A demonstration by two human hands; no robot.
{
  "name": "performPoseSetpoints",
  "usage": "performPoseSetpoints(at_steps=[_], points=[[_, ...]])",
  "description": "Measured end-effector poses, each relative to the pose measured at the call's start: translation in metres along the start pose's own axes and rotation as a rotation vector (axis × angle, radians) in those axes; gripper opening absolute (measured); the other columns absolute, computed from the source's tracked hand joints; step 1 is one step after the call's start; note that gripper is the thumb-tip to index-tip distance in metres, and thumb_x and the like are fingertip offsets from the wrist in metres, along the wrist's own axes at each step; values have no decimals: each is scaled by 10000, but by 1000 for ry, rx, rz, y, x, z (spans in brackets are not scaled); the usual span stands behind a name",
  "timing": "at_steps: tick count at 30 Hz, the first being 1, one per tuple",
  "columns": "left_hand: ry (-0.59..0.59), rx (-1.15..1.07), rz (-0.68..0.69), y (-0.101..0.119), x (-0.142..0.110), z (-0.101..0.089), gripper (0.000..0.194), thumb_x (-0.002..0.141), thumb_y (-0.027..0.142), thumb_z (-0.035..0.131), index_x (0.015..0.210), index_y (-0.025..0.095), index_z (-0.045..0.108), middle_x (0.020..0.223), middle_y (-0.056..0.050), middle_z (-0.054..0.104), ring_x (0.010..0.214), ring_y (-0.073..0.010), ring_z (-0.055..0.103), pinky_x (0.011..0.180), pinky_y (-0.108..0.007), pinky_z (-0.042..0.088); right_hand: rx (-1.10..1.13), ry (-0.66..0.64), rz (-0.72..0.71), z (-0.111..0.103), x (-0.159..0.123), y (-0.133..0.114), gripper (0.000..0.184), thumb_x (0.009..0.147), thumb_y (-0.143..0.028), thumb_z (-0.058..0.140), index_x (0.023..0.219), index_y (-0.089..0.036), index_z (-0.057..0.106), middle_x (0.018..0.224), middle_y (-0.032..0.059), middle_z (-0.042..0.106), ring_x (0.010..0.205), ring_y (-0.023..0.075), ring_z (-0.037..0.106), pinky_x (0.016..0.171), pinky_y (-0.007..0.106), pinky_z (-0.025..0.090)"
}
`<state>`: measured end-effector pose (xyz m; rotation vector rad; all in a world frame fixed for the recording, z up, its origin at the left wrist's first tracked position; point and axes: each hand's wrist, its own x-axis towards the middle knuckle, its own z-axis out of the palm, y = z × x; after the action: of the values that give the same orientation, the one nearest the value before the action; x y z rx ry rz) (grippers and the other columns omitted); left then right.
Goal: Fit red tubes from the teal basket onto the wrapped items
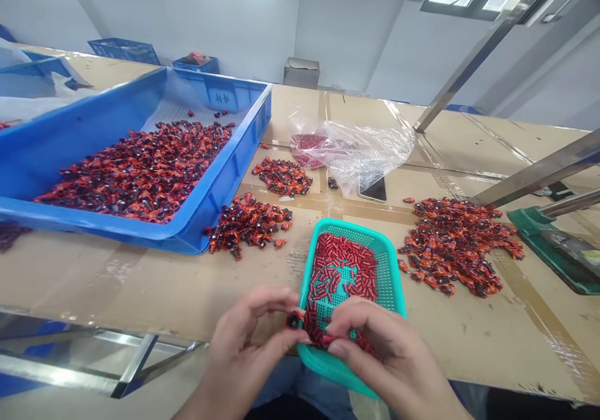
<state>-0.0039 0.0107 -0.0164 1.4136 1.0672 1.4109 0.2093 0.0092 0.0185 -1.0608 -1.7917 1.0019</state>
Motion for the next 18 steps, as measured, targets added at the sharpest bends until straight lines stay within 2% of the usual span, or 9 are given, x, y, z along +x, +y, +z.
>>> performPoseSetpoints(at_steps=[3, 6, 8, 11, 14, 16, 18], points=[[-39, 80, 152, 5, -5, -1, 416, 850, 36, 778, 1147, 308, 674, 966, 46, 814, 868, -155, 796, 762, -236, 669, -66, 73, -176, 6, -1, -6, 33, 966, -222, 730, 975, -221, 698, 861, 42, 756, 724, 165, 727, 610, 248, 615], [-86, 170, 336, 10, -7, -3, 431, 883, -18, 689, 1205, 259, 615, 1029, 8, 828, 902, -152, 798, 938, -295, 590, -181, 91, -299, 9, 1, -11, 48, 984, -195, 700, 1020, -219, 679, 850, 49, 758, 727, 176, 729, 616, 271, 627], [-118, 260, 384, 14, -7, -4, 435, 883, -46, 661, 1198, 247, 597, 1056, 5, 834, 904, -140, 805, 1001, -302, 525, -242, 93, -344, 11, 2, -13, 36, 1006, -187, 663, 1026, -216, 666, 829, 42, 756, 722, 171, 728, 633, 271, 631], [-173, 435, 413, 21, -6, -3, 346, 903, -45, 630, 1103, 237, 621, 1032, 20, 842, 877, -118, 810, 982, -281, 478, -297, 89, -375, 15, 1, -12, 34, 1017, -169, 640, 1022, -203, 645, 816, 44, 751, 724, 168, 724, 650, 265, 629], [-190, 540, 476, 27, -2, -1, 248, 962, -4, 586, 989, 236, 645, 954, 49, 847, 808, -97, 807, 943, -266, 458, -284, 98, -345, 18, -4, -10, 55, 1010, -167, 645, 996, -212, 618, 820, 41, 730, 724, 169, 706, 657, 273, 617], [-183, 547, 506, 28, -3, -1, 200, 1022, 72, 564, 991, 242, 665, 924, 49, 850, 785, -102, 807, 910, -269, 473, -230, 81, -245, 17, -7, -9, 97, 991, -222, 690, 965, -233, 597, 822, 27, 709, 718, 170, 692, 645, 272, 603], [-196, 548, 531, 26, -8, -4, 166, 1064, 152, 549, 1073, 240, 690, 932, 33, 855, 792, -109, 810, 888, -260, 502, -151, 16, -101, 14, -7, -10, 182, 955, -318, 756, 1041, -246, 613, 880, 28, 721, 739, 171, 701, 663, 264, 604]])
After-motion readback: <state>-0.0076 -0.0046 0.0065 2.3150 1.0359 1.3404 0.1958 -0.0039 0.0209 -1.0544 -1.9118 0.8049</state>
